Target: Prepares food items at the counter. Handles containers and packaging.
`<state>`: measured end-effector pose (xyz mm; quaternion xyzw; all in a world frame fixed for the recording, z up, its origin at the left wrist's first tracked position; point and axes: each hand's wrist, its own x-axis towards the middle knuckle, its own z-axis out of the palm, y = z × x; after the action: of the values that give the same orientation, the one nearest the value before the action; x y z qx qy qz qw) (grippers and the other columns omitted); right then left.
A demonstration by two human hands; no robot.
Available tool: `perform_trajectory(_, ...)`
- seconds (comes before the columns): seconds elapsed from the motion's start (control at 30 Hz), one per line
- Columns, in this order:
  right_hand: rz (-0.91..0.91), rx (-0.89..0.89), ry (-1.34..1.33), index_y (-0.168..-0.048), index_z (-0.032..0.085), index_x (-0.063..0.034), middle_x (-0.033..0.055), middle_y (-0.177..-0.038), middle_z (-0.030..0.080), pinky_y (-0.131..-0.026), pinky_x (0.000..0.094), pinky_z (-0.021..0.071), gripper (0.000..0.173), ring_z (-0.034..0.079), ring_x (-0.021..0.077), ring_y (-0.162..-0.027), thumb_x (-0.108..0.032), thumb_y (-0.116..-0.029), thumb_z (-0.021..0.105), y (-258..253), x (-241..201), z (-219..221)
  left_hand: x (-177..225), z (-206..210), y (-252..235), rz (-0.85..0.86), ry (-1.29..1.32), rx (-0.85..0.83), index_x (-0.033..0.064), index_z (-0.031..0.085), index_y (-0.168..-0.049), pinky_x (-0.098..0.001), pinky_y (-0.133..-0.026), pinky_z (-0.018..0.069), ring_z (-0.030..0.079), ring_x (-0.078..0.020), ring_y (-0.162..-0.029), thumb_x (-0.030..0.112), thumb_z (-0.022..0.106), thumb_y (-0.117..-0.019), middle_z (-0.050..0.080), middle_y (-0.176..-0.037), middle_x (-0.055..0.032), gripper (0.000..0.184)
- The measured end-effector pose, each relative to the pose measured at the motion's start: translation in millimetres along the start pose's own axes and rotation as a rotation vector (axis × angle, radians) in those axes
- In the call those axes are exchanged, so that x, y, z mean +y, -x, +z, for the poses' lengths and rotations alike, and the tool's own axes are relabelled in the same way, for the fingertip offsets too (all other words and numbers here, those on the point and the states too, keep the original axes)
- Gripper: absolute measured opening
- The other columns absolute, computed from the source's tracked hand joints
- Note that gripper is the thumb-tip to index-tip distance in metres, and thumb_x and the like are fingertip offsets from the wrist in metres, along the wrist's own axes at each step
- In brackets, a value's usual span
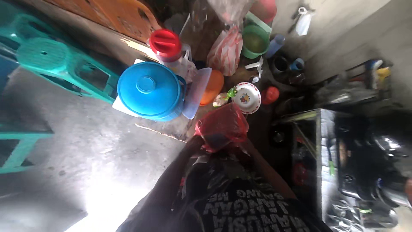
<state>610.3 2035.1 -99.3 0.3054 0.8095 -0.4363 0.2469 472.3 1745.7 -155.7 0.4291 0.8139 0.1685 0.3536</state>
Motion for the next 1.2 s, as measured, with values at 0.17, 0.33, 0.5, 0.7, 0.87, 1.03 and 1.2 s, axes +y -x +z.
perform_trajectory(0.17, 0.370, 0.288, -0.052, -0.124, 0.068, 0.0014, 0.0238, -0.126, 0.068, -0.107, 0.0543, 0.0467, 0.042, 0.062, 0.0371, -0.123, -0.033, -0.1060, 0.054, 6.4, -37.7, -12.0, 4.2, -18.3, 12.6, -0.366, 0.449, 0.323, 0.0052, 0.063, -0.136, -0.0557, -0.111, 0.0441, 0.062, -0.0341, -0.126, 0.021, 0.048, -0.1080, 0.066, -0.133, -0.0181, 0.035)
perform_trajectory(0.33, 0.351, 0.400, -0.515, -0.121, 0.066, 0.0040, 0.0208, -0.110, 0.072, -0.082, 0.0444, 0.0641, 0.035, 0.075, 0.0281, -0.093, -0.026, -0.1069, 0.054, -7.3, -16.5, -17.1, 20.6, -31.2, -3.3, -0.632, 0.545, 0.475, 0.0079, 0.070, -0.124, -0.0595, -0.098, 0.0510, 0.070, -0.0350, -0.107, 0.037, 0.042, -0.1100, 0.073, -0.112, -0.0172, 0.043)
perform_trajectory(0.5, 0.399, 0.288, -0.366, -0.116, 0.067, -0.0001, 0.0120, -0.093, 0.076, -0.068, 0.0355, 0.0639, 0.035, 0.076, 0.0199, -0.076, -0.030, -0.1064, 0.052, -10.1, -23.0, -36.1, 19.3, -52.1, -26.8, -0.894, 0.628, 0.609, 0.0104, 0.077, -0.103, -0.0659, -0.086, 0.0527, 0.072, -0.0380, -0.094, 0.046, 0.054, -0.1027, 0.075, -0.097, -0.0167, 0.042)
perform_trajectory(0.7, 0.101, 0.339, 0.428, -0.117, 0.073, -0.0141, 0.0115, -0.117, 0.073, -0.092, 0.0586, 0.0537, 0.047, 0.069, 0.0322, -0.111, -0.055, -0.0993, 0.058, 8.4, -44.4, -30.7, 9.5, -56.3, -50.1, -0.544, 1.400, 0.840, 0.0024, 0.067, -0.116, -0.0410, -0.089, 0.0550, 0.067, -0.0187, -0.098, 0.024, 0.059, -0.1013, 0.071, -0.107, -0.0106, 0.027)
perform_trajectory(0.87, -0.301, 0.556, 0.450, -0.151, 0.053, -0.0308, 0.0165, -0.157, 0.043, -0.102, 0.0621, 0.0467, 0.068, 0.043, 0.0417, -0.141, -0.060, -0.0914, 0.067, -19.2, -15.5, -26.7, 8.8, -24.2, -54.4, -0.487, 1.193, 0.860, 0.0067, 0.061, -0.135, -0.0481, -0.108, 0.0460, 0.060, -0.0233, -0.124, 0.039, 0.043, -0.1099, 0.064, -0.133, -0.0136, 0.045)
perform_trajectory(1.03, -0.286, 0.435, 0.487, -0.149, 0.055, -0.0268, 0.0128, -0.142, 0.061, -0.092, 0.0566, 0.0565, 0.047, 0.064, 0.0336, -0.122, -0.041, -0.1035, 0.056, -46.5, -5.5, -57.7, 49.8, 10.1, -34.1, -0.821, 0.879, 1.099, 0.0033, 0.069, -0.117, -0.0498, -0.085, 0.0600, 0.073, -0.0248, -0.089, 0.039, 0.058, -0.1040, 0.074, -0.100, -0.0135, 0.039)
perform_trajectory(1.2, -0.254, 0.425, 0.427, -0.136, 0.060, -0.0082, 0.0164, -0.120, 0.072, -0.087, 0.0554, 0.0576, 0.036, 0.072, 0.0353, -0.105, -0.020, -0.1035, 0.051, -59.0, -6.0, -79.8, 116.9, 36.4, -13.8, -0.904, 0.847, 0.800, 0.0034, 0.062, -0.128, -0.0500, -0.095, 0.0556, 0.071, -0.0277, -0.104, 0.037, 0.061, -0.1030, 0.072, -0.116, -0.0156, 0.042)
